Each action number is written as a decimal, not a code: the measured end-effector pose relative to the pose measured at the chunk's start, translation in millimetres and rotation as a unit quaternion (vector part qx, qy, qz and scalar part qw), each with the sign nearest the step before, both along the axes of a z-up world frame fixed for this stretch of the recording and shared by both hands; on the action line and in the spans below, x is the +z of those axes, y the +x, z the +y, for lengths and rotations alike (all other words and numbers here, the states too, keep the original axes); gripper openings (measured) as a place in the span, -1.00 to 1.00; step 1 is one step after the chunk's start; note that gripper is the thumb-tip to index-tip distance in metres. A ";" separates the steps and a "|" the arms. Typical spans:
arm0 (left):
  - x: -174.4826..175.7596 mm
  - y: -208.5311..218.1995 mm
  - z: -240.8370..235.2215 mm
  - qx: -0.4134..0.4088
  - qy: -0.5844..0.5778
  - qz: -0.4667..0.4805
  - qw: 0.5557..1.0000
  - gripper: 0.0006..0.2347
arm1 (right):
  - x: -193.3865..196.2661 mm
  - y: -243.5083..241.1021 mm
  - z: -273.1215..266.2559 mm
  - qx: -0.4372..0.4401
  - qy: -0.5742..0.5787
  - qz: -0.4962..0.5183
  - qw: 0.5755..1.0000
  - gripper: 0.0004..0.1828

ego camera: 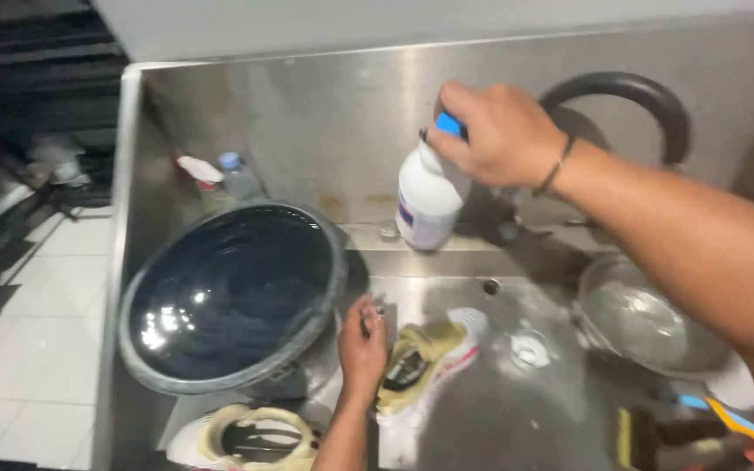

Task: Cleaning a sneaker in a sink and applying white dye or paint to the midsole with a small brush.

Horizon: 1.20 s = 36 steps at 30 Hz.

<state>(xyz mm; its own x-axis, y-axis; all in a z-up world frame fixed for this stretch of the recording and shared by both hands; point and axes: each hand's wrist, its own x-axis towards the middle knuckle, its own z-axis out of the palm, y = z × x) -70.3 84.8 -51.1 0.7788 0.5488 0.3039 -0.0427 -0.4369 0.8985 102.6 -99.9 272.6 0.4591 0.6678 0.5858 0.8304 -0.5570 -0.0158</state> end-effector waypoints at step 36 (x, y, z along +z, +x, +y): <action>116.7 -41.4 -143.9 -0.334 0.298 0.507 0.736 -0.06 | -293.3 -93.1 -228.4 -0.128 0.308 0.568 0.753 -0.56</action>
